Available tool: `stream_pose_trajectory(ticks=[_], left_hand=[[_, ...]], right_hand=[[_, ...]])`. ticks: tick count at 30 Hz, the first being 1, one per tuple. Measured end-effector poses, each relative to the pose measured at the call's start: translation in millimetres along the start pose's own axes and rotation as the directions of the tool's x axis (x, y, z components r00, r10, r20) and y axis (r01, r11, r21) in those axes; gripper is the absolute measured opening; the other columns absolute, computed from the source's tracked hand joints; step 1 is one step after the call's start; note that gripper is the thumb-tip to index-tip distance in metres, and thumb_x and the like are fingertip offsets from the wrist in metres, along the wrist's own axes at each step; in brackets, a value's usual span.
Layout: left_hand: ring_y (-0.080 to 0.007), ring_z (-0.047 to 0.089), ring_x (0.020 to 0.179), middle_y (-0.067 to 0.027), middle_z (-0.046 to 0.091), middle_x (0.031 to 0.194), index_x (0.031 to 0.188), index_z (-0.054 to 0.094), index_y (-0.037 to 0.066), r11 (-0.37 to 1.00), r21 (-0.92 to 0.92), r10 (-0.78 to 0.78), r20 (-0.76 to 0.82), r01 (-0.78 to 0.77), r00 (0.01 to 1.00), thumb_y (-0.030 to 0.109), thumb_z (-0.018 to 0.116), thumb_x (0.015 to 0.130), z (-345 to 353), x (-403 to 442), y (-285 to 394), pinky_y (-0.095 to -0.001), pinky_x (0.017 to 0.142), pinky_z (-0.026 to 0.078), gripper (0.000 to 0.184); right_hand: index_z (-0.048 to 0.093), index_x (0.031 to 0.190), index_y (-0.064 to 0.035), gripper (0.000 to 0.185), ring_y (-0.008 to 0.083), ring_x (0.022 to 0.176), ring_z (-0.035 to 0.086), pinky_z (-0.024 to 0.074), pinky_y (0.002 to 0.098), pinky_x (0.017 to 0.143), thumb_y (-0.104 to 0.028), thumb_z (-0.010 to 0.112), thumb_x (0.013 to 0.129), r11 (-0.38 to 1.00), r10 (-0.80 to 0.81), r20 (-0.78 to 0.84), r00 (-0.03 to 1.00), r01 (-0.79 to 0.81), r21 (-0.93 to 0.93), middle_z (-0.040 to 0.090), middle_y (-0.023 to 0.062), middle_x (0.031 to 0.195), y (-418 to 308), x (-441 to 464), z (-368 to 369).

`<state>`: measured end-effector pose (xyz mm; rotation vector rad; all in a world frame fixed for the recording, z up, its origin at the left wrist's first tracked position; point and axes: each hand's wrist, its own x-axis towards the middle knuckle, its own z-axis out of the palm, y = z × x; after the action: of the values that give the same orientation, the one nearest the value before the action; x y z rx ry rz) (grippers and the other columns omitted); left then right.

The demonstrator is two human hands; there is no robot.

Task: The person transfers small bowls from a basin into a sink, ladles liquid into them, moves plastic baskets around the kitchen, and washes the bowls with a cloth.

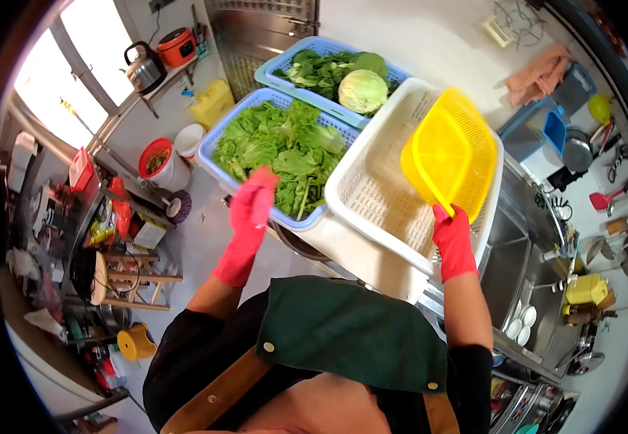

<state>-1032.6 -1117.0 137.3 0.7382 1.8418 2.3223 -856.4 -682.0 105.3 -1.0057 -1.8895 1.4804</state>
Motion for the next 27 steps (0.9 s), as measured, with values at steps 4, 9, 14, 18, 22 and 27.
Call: stream_pose_trajectory(ticks=[4, 9, 14, 18, 22, 27], left_hand=[[-0.0281, 0.059, 0.119, -0.0114, 0.035, 0.152, 0.147, 0.038, 0.012, 0.933, -0.356, 0.077, 0.333, 0.049, 0.94, 0.009, 0.055, 0.097, 73.4, -11.4, 30.3, -0.0376, 0.094, 0.051, 0.054], [-0.0304, 0.059, 0.118, -0.0123, 0.049, 0.139, 0.146, 0.031, 0.015, 0.831, -0.505, -0.247, 0.041, 0.233, 0.968, 0.031, 0.053, 0.1, 79.6, 27.9, 90.0, -0.0444, 0.09, 0.056, 0.054], [-0.0293, 0.062, 0.111, -0.0089, 0.059, 0.126, 0.137, 0.045, 0.014, 0.846, -0.503, -0.368, -0.309, 0.177, 0.877, 0.003, 0.059, 0.091, -43.9, 69.5, 32.9, -0.0441, 0.089, 0.056, 0.05], [-0.034, 0.053, 0.124, -0.013, 0.052, 0.137, 0.141, 0.042, 0.006, 0.882, -0.432, -0.345, -0.326, 0.186, 0.88, -0.003, 0.054, 0.09, -93.7, 69.9, 16.3, -0.0488, 0.103, 0.047, 0.053], [-0.0266, 0.06, 0.114, -0.0107, 0.059, 0.128, 0.137, 0.049, 0.009, 0.876, -0.394, -0.41, -0.303, 0.279, 0.86, 0.009, 0.06, 0.093, -136.7, 37.0, -15.8, -0.038, 0.09, 0.052, 0.046], [-0.0301, 0.057, 0.113, -0.0183, 0.055, 0.131, 0.139, 0.043, -0.001, 0.948, 0.298, 0.013, -0.384, 0.111, 0.923, 0.029, 0.071, 0.089, -100.7, 58.4, -26.4, -0.0399, 0.091, 0.048, 0.065]], right_hand=[[0.051, 0.125, 0.0028, 0.038, 0.0331, 0.098, 0.067, 0.0614, 0.0446, 0.074, -0.023, 0.057, 0.098, 0.635, 0.201, 0.167, 0.965, -0.258, 0.728, 0.064, 0.0177, 0.116, -91.5, -59.0, 37.8], [0.045, 0.138, -0.0047, 0.049, 0.029, 0.108, 0.065, 0.0585, 0.0372, 0.08, -0.031, 0.059, 0.098, 0.871, 0.02, 0.479, 0.878, -0.25, 0.422, 0.059, 0.0131, 0.128, -200.3, -147.7, 123.3], [0.03, 0.152, -0.0065, 0.065, 0.0173, 0.102, 0.064, 0.052, 0.0291, 0.084, -0.006, 0.06, 0.094, 0.928, -0.309, 0.678, 0.667, 0.053, 0.37, 0.054, 0.0116, 0.137, -195.0, -164.0, 111.3], [0.035, 0.149, -0.0032, 0.058, 0.0165, 0.102, 0.065, 0.0503, 0.0283, 0.086, 0.002, 0.054, 0.095, 0.971, -0.238, 0.404, 0.883, 0.203, 0.126, 0.053, 0.0147, 0.14, -145.7, -163.5, 35.2], [0.044, 0.144, -0.002, 0.047, 0.0187, 0.105, 0.064, 0.0497, 0.0305, 0.091, -0.006, 0.052, 0.098, 0.998, 0.048, 0.079, 0.996, -0.052, 0.046, 0.061, 0.0128, 0.13, -88.4, -203.8, -52.0], [0.039, 0.149, -0.0111, 0.059, 0.009, 0.086, 0.056, 0.0487, 0.0271, 0.082, -0.006, 0.061, 0.095, 0.999, -0.046, -0.095, 0.994, 0.044, -0.021, 0.062, 0.0093, 0.128, 2.4, -279.1, -152.3]])
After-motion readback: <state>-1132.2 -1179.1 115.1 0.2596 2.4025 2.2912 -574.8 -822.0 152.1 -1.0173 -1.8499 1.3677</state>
